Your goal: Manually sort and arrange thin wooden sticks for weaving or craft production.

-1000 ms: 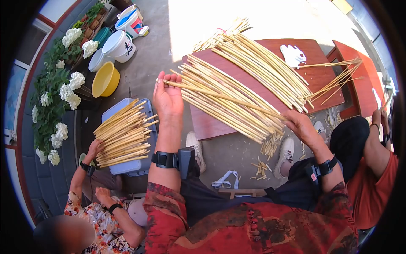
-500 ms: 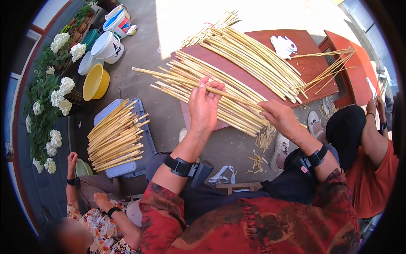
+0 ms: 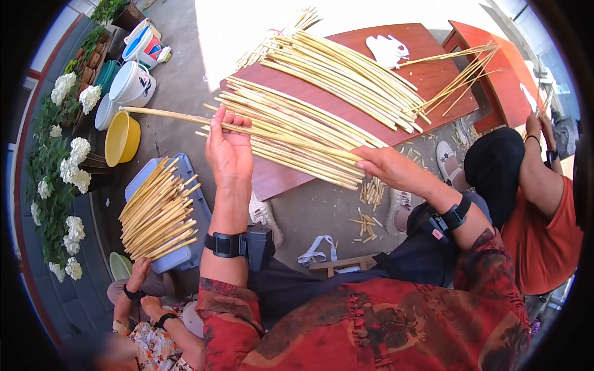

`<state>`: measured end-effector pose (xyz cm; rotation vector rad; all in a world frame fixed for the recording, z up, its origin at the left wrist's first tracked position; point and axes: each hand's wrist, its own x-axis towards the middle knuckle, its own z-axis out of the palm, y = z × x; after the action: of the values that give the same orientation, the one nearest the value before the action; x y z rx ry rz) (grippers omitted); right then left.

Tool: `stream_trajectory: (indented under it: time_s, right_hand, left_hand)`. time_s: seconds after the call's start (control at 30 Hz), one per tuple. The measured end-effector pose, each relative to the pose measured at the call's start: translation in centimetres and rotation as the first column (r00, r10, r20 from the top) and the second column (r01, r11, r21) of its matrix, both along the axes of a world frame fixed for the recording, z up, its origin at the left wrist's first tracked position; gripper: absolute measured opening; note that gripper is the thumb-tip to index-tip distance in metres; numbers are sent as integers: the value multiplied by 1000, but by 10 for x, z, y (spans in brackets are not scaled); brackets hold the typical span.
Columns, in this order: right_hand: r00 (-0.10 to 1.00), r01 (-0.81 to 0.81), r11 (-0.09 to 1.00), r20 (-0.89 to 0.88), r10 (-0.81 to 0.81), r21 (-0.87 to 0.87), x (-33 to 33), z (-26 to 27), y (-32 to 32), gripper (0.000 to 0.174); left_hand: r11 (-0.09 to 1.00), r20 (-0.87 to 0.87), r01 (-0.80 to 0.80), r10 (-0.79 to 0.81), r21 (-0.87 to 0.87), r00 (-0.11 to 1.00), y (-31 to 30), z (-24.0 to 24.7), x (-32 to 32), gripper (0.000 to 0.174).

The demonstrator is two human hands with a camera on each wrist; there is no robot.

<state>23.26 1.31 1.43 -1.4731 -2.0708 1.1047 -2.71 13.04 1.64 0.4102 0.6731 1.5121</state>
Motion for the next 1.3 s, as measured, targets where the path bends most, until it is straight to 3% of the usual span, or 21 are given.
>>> stream_trajectory:
  time_s: [0.07, 0.13, 0.2, 0.27, 0.3, 0.37, 0.5, 0.7, 0.77, 0.8, 0.87, 0.9, 0.97, 1.2, 1.27, 1.3]
  right_hand:
    - [999, -34, 991, -39, 29, -127, -4, -3, -5, 24]
    - [994, -29, 978, -109, 7, -206, -12, 3, -5, 24]
    - [985, -31, 961, -172, -17, -276, -21, 6, -4, 24]
    - [915, 19, 882, -346, -205, -472, -27, 7, -3, 26]
    - [916, 21, 882, -346, -205, -470, -30, 6, -4, 26]
    - [763, -37, 812, -541, -353, -582, -34, 1, -3, 32]
    - [762, -45, 802, -539, -358, -595, -33, -6, 0, 33]
    - [785, -11, 828, -518, -339, -560, -36, -2, -3, 30]
    - [897, 105, 944, -381, -225, -311, -37, -3, -5, 25]
    - [897, 104, 945, -382, -224, -310, -37, 0, -7, 25]
    - [964, 151, 969, -187, -188, -195, -37, 9, -11, 24]
    - [964, 150, 970, -189, -187, -194, -36, 8, -12, 24]
    - [980, 148, 989, -132, -147, 1, -34, 3, -13, 27]
    - [972, 223, 958, -112, -206, 177, -35, -9, -8, 25]
    - [975, 211, 958, -119, -190, 195, -35, -7, -6, 25]
    - [975, 210, 958, -119, -190, 195, -35, -7, -8, 25]
  left_hand:
    - [1000, -32, -12, 11, -17, 999, -9, -1, 12, 33]
    - [989, 21, 138, -139, 44, 990, -19, -7, 25, 33]
    - [980, -2, 191, -191, 51, 982, -33, -7, 43, 33]
    - [969, -23, 240, -239, 55, 971, -45, -8, 58, 33]
    - [957, -37, 286, -284, 39, 958, -50, -9, 63, 34]
    - [944, -51, 330, -328, 26, 943, -59, -11, 71, 34]
    - [925, -50, 378, -379, -17, 924, -65, -14, 76, 35]
    - [929, -38, 369, -370, -35, 928, -58, -13, 70, 34]
    - [953, -72, 302, -300, 26, 951, -46, -10, 62, 33]
    - [953, -72, 302, -300, 27, 951, -39, -8, 58, 33]
    - [976, -37, 218, -217, 22, 975, -27, -5, 49, 33]
    - [978, -29, 207, -206, 17, 978, -25, -5, 46, 33]
    - [976, -37, 215, -214, 34, 976, -29, -6, 49, 33]
    - [933, -19, 358, -359, -44, 933, -61, -11, 75, 36]
    - [938, -27, 345, -346, -33, 938, -46, -5, 65, 35]
    - [964, -16, 265, -265, 2, 964, -34, -2, 57, 35]
